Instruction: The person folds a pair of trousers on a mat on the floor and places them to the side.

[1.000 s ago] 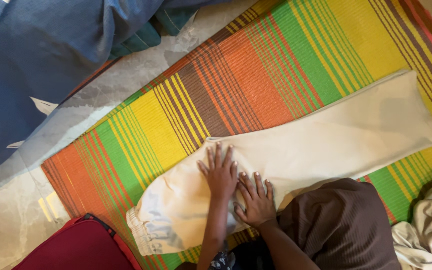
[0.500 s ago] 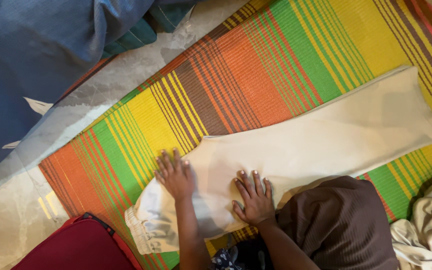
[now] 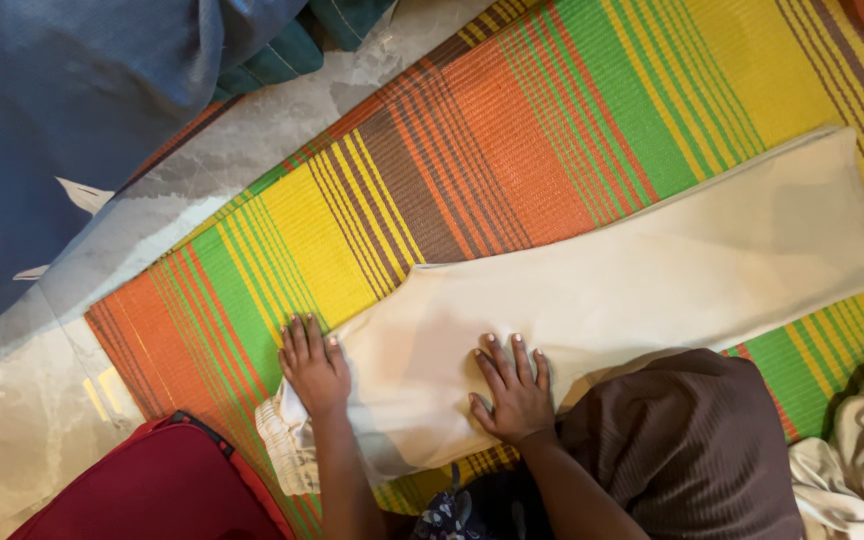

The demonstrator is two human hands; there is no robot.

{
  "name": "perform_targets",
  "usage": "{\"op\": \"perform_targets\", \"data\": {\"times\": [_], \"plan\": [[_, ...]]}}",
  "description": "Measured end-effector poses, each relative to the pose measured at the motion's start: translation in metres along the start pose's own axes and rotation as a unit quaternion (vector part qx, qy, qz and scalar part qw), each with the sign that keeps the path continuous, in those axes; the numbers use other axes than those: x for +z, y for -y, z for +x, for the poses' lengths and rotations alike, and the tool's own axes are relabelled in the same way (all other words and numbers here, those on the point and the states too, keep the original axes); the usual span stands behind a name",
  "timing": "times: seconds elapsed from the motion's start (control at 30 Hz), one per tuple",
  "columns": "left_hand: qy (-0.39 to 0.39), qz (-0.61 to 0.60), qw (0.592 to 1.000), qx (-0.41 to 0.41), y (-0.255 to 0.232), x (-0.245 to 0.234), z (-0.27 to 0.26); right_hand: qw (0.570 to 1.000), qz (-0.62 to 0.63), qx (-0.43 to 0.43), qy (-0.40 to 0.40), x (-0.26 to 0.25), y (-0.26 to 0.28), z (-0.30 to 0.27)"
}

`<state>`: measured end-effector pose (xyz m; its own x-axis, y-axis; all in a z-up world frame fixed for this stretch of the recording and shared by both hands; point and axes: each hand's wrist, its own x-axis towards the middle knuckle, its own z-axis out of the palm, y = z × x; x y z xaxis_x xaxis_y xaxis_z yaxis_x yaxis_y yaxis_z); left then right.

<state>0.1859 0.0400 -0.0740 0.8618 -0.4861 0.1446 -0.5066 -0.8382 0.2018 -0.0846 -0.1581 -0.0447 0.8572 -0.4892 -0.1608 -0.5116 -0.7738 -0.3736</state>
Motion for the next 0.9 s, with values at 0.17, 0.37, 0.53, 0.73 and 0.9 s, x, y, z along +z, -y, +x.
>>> {"op": "perform_targets", "data": {"times": [0.17, 0.37, 0.53, 0.73, 0.9], "plan": [[-0.004, -0.038, 0.998, 0.042, 0.012, -0.003, 0.0, 1.0, 0.004, 0.003, 0.014, -0.003, 0.0, 0.001], [0.003, -0.027, 0.999, 0.021, 0.003, -0.006, 0.001, 1.0, -0.007, -0.009, -0.007, 0.001, 0.0, 0.0], [0.023, 0.02, 0.998, -0.051, -0.01, -0.021, -0.012, 0.999, -0.038, -0.003, 0.02, 0.002, 0.0, 0.0], [-0.231, -0.05, 0.918, -0.318, -0.025, -0.044, -0.071, 0.999, -0.042, -0.02, -0.027, 0.003, 0.003, 0.0], [-0.103, 0.016, 0.93, -0.353, -0.005, -0.051, -0.089, 0.999, -0.036, -0.019, -0.017, 0.005, 0.004, -0.001]]}}
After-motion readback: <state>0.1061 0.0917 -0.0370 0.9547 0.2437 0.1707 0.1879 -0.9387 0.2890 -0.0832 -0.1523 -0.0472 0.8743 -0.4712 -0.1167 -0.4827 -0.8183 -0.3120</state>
